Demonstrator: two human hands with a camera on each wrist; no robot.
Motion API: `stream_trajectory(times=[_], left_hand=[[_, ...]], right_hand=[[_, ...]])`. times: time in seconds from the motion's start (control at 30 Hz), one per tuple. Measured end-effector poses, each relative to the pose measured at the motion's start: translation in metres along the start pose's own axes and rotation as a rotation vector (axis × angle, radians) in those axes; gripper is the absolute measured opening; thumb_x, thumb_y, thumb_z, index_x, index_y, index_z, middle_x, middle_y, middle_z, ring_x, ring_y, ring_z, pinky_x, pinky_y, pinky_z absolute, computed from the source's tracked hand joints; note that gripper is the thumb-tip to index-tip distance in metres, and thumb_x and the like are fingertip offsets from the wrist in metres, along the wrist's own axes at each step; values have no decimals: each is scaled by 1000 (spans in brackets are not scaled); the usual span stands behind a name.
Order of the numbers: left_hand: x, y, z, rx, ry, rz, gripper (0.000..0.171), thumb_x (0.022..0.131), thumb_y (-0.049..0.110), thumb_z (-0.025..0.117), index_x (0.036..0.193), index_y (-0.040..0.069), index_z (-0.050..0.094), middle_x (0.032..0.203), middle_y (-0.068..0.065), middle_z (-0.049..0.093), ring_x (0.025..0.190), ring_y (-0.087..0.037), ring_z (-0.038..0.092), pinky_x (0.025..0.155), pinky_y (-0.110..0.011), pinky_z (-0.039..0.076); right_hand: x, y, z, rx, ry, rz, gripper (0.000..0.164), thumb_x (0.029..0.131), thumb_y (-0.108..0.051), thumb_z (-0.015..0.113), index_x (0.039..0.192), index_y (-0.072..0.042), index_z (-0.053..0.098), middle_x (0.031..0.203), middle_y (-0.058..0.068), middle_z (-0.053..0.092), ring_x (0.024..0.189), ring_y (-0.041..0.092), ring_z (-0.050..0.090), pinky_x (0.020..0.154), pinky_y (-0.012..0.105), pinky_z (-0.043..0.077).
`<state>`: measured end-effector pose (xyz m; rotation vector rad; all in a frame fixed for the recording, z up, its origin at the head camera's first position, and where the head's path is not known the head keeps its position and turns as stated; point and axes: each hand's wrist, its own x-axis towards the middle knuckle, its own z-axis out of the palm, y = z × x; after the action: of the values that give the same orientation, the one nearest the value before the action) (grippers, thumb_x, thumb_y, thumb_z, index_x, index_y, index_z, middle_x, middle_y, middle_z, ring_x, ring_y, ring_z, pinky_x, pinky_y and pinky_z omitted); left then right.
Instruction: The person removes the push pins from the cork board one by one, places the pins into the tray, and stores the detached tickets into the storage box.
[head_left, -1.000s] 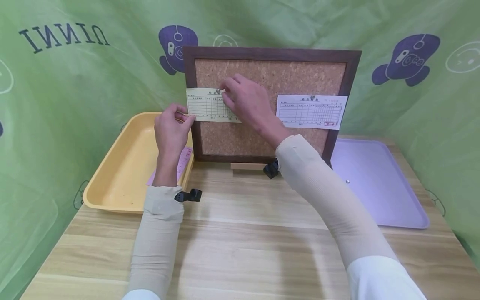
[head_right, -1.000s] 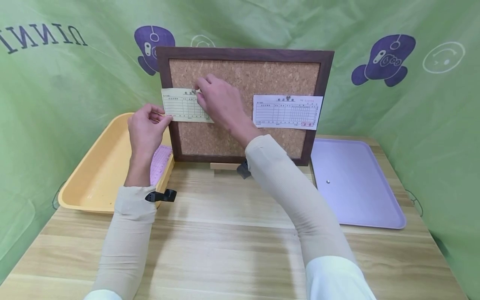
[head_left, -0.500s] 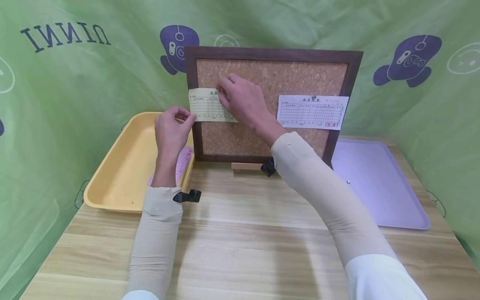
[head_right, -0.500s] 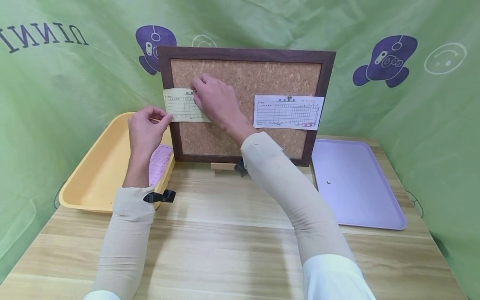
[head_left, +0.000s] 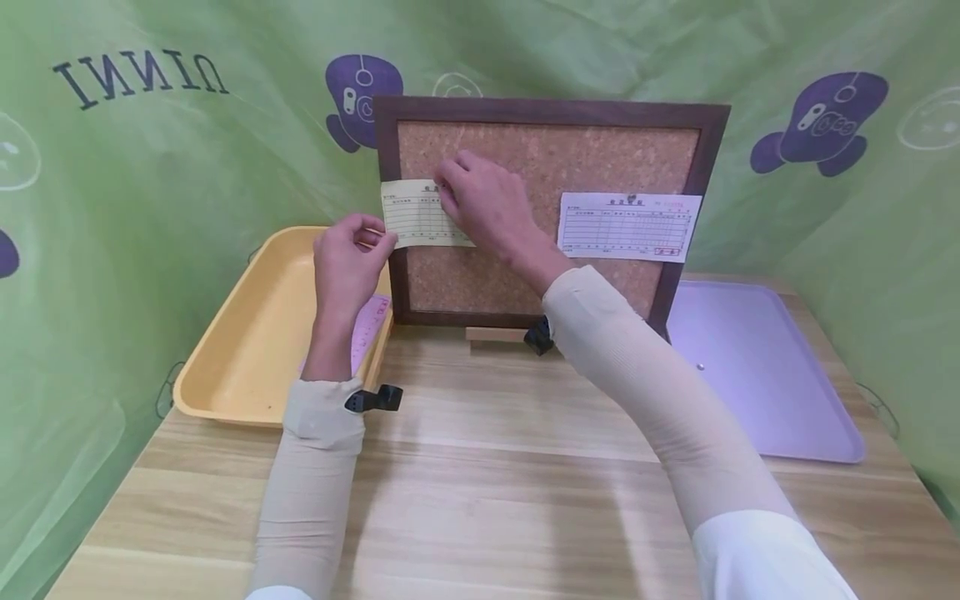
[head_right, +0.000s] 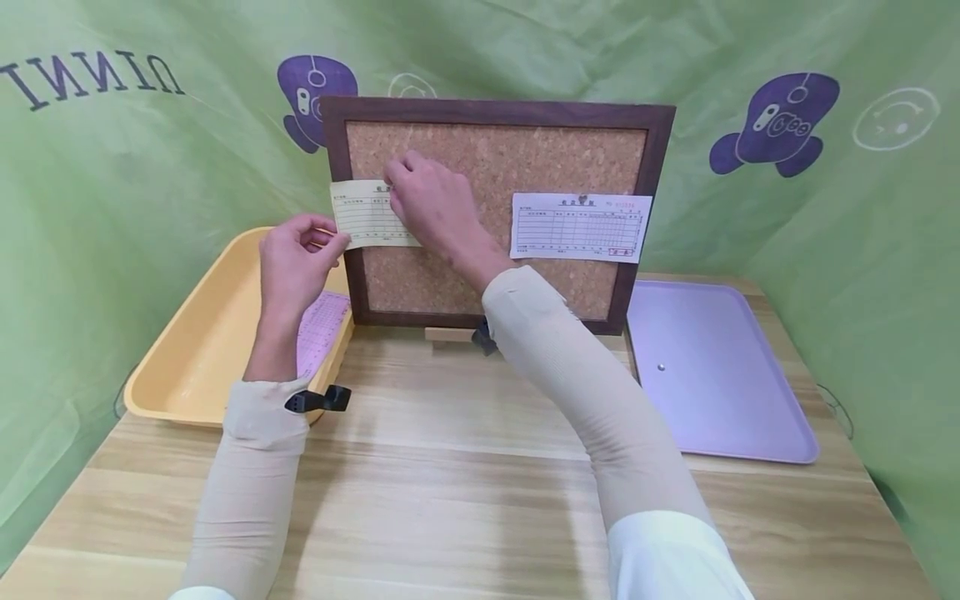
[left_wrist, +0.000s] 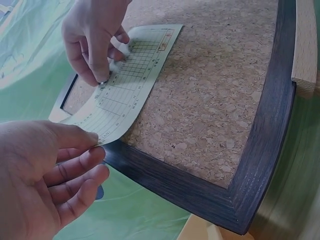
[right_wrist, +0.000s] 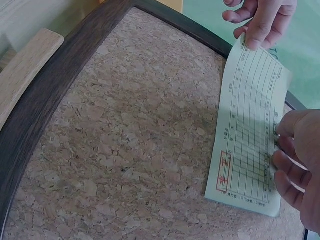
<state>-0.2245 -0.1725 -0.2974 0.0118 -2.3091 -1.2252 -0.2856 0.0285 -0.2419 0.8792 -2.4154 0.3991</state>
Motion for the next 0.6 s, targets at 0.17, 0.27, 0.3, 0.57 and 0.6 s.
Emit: stream_trajectory(times=[0.17,0.27,0.3,0.57,0.6], left_hand=[[-1,1,-1,-3,-24,7,18,93,16,74,103,1,73,90,-14,74,76,-20,65,66,-22,48],[-2,1,-1,3,-32,10,18,93,16,74,103,1,73,91,-14,74,77,-21,65,67,-22,48],[-2,1,-1,9,-32,10,19,93,17,74,103,1,73,91,-14,74,77,-21,65,67,-22,48],[-2,2,-4,12,-39,10,19,93,16,75,104,1,73,91,-15,73,77,-21,64,67,-22,48],[-2,2,-5,12,-39,12,19,93,16,75,104,1,73,91,-15,73,77,-21,65,67,-22,48]], right_hand=[[0,-1,0,-22,-1,8,19,104,-16,55,110,-9,72,94,4,64,76,18,56,61,33,50],[0,-1,0,-34,0,7,19,104,-16,55,109,-8,72,95,5,64,77,19,58,62,34,52],[1,-1,1,-34,3,4,18,104,-16,55,108,-8,71,95,5,65,77,20,58,62,35,52],[2,0,3,-36,27,-10,18,103,-15,56,107,-7,71,97,7,66,79,21,60,63,36,54],[2,0,3,-38,28,-11,18,103,-15,56,108,-7,71,97,7,66,80,21,61,63,36,54]])
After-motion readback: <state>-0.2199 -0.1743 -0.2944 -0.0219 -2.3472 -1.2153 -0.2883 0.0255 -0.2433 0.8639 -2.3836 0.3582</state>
